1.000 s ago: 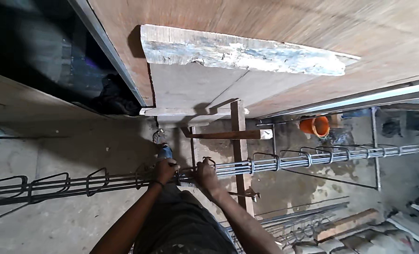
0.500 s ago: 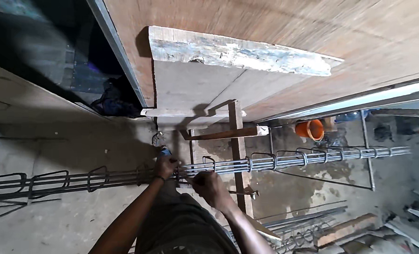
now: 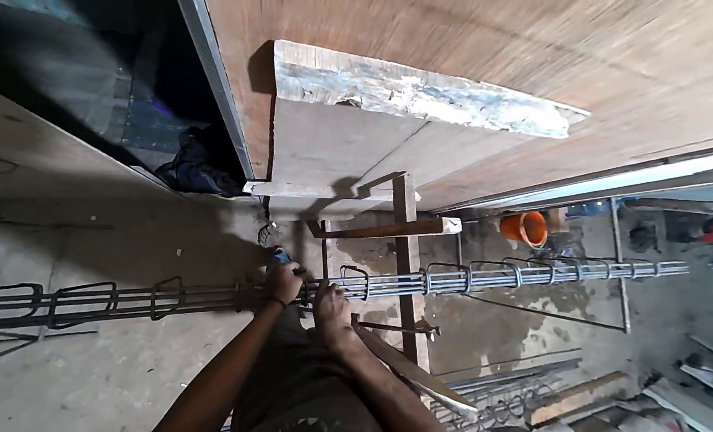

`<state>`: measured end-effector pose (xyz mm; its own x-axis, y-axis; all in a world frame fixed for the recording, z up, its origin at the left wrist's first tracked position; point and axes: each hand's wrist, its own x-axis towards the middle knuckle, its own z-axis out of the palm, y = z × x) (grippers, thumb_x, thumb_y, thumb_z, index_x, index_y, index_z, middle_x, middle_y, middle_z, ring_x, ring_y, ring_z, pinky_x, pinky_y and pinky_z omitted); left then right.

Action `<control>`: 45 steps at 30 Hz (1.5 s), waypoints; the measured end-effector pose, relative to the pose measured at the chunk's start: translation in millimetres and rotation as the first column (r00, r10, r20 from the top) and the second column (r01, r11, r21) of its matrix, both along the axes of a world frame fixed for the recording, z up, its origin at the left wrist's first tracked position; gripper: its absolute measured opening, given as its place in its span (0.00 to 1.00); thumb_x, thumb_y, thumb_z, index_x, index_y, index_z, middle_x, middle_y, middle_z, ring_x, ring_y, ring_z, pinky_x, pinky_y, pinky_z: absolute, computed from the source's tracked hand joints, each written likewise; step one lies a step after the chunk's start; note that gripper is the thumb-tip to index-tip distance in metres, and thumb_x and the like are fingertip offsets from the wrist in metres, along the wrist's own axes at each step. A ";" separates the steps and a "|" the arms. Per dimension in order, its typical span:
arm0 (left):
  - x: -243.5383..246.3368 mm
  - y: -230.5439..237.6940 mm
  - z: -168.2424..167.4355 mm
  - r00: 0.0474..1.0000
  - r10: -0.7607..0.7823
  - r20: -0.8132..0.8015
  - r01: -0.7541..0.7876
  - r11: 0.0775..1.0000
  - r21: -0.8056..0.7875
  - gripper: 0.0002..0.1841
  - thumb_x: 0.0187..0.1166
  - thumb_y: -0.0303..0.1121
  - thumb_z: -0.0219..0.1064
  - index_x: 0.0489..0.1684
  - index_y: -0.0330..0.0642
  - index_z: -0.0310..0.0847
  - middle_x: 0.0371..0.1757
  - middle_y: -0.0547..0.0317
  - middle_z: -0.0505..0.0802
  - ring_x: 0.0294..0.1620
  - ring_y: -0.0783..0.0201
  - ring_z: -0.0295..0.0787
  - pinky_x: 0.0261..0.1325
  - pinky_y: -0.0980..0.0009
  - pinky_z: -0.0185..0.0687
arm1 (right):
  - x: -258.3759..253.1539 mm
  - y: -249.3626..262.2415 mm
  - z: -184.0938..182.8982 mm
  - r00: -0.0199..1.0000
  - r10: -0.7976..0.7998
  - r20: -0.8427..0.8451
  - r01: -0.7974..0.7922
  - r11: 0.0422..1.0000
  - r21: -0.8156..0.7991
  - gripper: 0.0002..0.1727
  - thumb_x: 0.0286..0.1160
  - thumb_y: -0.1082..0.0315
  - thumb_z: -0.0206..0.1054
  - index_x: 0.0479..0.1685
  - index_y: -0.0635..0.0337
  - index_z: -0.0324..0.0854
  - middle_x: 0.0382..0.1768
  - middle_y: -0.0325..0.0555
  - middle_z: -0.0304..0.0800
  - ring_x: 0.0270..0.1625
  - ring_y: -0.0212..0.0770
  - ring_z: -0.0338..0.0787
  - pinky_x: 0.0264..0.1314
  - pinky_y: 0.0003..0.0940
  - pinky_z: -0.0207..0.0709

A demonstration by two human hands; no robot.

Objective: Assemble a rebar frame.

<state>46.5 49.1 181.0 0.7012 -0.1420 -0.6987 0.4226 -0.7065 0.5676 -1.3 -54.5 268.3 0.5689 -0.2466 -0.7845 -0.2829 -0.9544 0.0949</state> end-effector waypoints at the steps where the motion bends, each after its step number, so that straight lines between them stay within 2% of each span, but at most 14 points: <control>1: -0.5 0.0 0.1 1.000 0.006 -0.004 -0.006 1.000 0.002 0.17 0.76 0.48 0.73 0.52 0.47 0.92 0.57 0.51 0.94 0.64 0.52 0.89 0.71 0.46 0.79 | 0.5 -1.2 -2.8 1.000 -0.024 -0.012 0.024 1.000 0.002 0.26 0.87 0.66 0.53 0.83 0.64 0.66 0.72 0.69 0.78 0.67 0.66 0.87 0.60 0.60 0.84; 9: -0.2 -1.1 1.3 0.997 0.015 -0.072 -0.013 1.000 0.027 0.18 0.76 0.50 0.72 0.54 0.48 0.92 0.58 0.50 0.94 0.65 0.50 0.88 0.71 0.43 0.77 | 7.3 -5.2 -15.0 0.998 -0.063 -0.019 0.065 0.992 0.108 0.20 0.88 0.61 0.51 0.66 0.52 0.84 0.66 0.53 0.88 0.63 0.58 0.91 0.59 0.61 0.84; 14: -2.0 1.8 2.5 0.998 -0.006 -0.058 0.006 1.000 0.014 0.20 0.76 0.52 0.72 0.54 0.49 0.92 0.56 0.52 0.95 0.63 0.52 0.90 0.72 0.46 0.79 | 34.0 -24.3 -7.2 0.988 -0.138 -0.070 0.154 0.922 0.354 0.16 0.81 0.58 0.63 0.55 0.56 0.90 0.57 0.55 0.92 0.63 0.55 0.90 0.65 0.60 0.81; 18: -5.9 1.9 -2.9 0.998 0.061 -0.030 -0.063 0.995 -0.080 0.16 0.78 0.46 0.72 0.52 0.46 0.92 0.51 0.53 0.96 0.57 0.53 0.92 0.68 0.46 0.82 | 59.8 -21.5 14.6 0.962 0.267 -0.058 -0.244 0.935 0.256 0.18 0.86 0.61 0.54 0.58 0.59 0.86 0.61 0.58 0.90 0.63 0.61 0.89 0.60 0.65 0.82; 21: -5.9 7.3 2.1 0.999 0.025 -0.026 -0.028 0.991 -0.129 0.14 0.83 0.39 0.66 0.54 0.42 0.92 0.53 0.50 0.95 0.58 0.53 0.92 0.69 0.48 0.81 | 90.2 -16.7 16.0 0.804 0.593 0.035 -0.582 0.775 0.244 0.16 0.86 0.69 0.53 0.59 0.63 0.86 0.65 0.60 0.87 0.64 0.64 0.88 0.64 0.66 0.78; 23: -3.7 13.1 6.5 1.000 -0.020 -0.022 0.016 0.986 -0.168 0.14 0.85 0.35 0.63 0.58 0.40 0.91 0.57 0.46 0.94 0.62 0.51 0.90 0.73 0.50 0.78 | 114.0 -19.8 9.8 0.711 0.677 0.190 -0.700 0.655 0.285 0.15 0.85 0.72 0.55 0.54 0.63 0.88 0.66 0.57 0.87 0.66 0.61 0.87 0.70 0.63 0.74; 26: 0.7 16.2 9.2 0.993 -0.035 -0.113 0.015 0.985 -0.171 0.16 0.87 0.38 0.61 0.60 0.42 0.91 0.62 0.46 0.92 0.69 0.52 0.86 0.77 0.50 0.74 | 149.9 -20.8 -6.6 0.602 0.677 0.423 -0.796 0.551 0.249 0.10 0.82 0.71 0.62 0.48 0.58 0.91 0.56 0.53 0.91 0.55 0.58 0.91 0.60 0.59 0.82; 29: 2.8 15.6 6.9 0.985 0.034 -0.167 -0.066 0.979 -0.194 0.18 0.83 0.44 0.66 0.56 0.42 0.92 0.59 0.46 0.93 0.66 0.51 0.87 0.74 0.47 0.76 | 178.8 -13.3 -3.8 0.680 0.600 0.422 -0.724 0.639 0.259 0.07 0.81 0.68 0.68 0.47 0.56 0.91 0.51 0.57 0.92 0.50 0.62 0.92 0.50 0.64 0.84; 32: 2.4 17.9 -2.4 0.989 -0.002 -0.147 -0.030 0.977 -0.212 0.21 0.78 0.50 0.71 0.59 0.45 0.92 0.63 0.50 0.93 0.70 0.54 0.86 0.78 0.50 0.75 | 178.5 -6.0 -8.4 0.764 0.581 0.280 -0.644 0.709 0.287 0.12 0.82 0.62 0.66 0.54 0.53 0.90 0.60 0.55 0.89 0.64 0.61 0.87 0.65 0.65 0.78; 34: 0.7 18.1 -2.4 0.991 -0.016 -0.132 -0.012 0.978 -0.210 0.21 0.80 0.51 0.69 0.60 0.45 0.92 0.63 0.50 0.93 0.70 0.54 0.86 0.78 0.50 0.75 | 162.8 -3.3 14.9 0.804 0.582 0.119 -0.585 0.739 0.334 0.17 0.86 0.57 0.61 0.60 0.57 0.87 0.62 0.60 0.87 0.66 0.64 0.86 0.64 0.67 0.78; 37: 0.0 17.8 1.9 0.994 -0.012 -0.111 -0.013 0.975 -0.224 0.21 0.80 0.45 0.70 0.60 0.38 0.89 0.62 0.45 0.92 0.68 0.52 0.87 0.78 0.51 0.75 | 130.1 -7.8 46.4 0.804 0.579 -0.136 -0.501 0.783 0.369 0.24 0.86 0.53 0.62 0.64 0.67 0.80 0.61 0.70 0.85 0.64 0.72 0.85 0.60 0.73 0.77; 39: -0.1 18.6 1.5 0.996 -0.032 -0.086 0.011 0.970 -0.241 0.17 0.81 0.40 0.69 0.60 0.38 0.90 0.63 0.45 0.92 0.68 0.54 0.88 0.78 0.55 0.76 | 114.0 -11.6 52.6 0.800 0.562 -0.210 -0.474 0.807 0.352 0.19 0.87 0.62 0.58 0.63 0.70 0.78 0.57 0.70 0.86 0.61 0.71 0.87 0.56 0.71 0.79; 42: 2.3 21.1 4.6 0.995 -0.075 -0.061 0.056 0.961 -0.271 0.17 0.81 0.37 0.67 0.60 0.37 0.89 0.63 0.44 0.92 0.68 0.54 0.88 0.77 0.56 0.77 | 112.4 -15.2 49.6 0.753 0.648 -0.111 -0.580 0.734 0.352 0.16 0.89 0.71 0.50 0.56 0.71 0.82 0.53 0.69 0.89 0.56 0.70 0.90 0.54 0.67 0.80; 45: -1.9 21.9 1.5 0.997 -0.071 -0.034 0.058 0.957 -0.285 0.20 0.80 0.44 0.70 0.60 0.37 0.89 0.63 0.46 0.92 0.67 0.58 0.88 0.77 0.60 0.78 | 127.9 -18.0 11.9 0.609 0.787 0.097 -0.753 0.535 0.383 0.13 0.84 0.74 0.55 0.55 0.68 0.84 0.57 0.64 0.88 0.59 0.67 0.88 0.59 0.66 0.78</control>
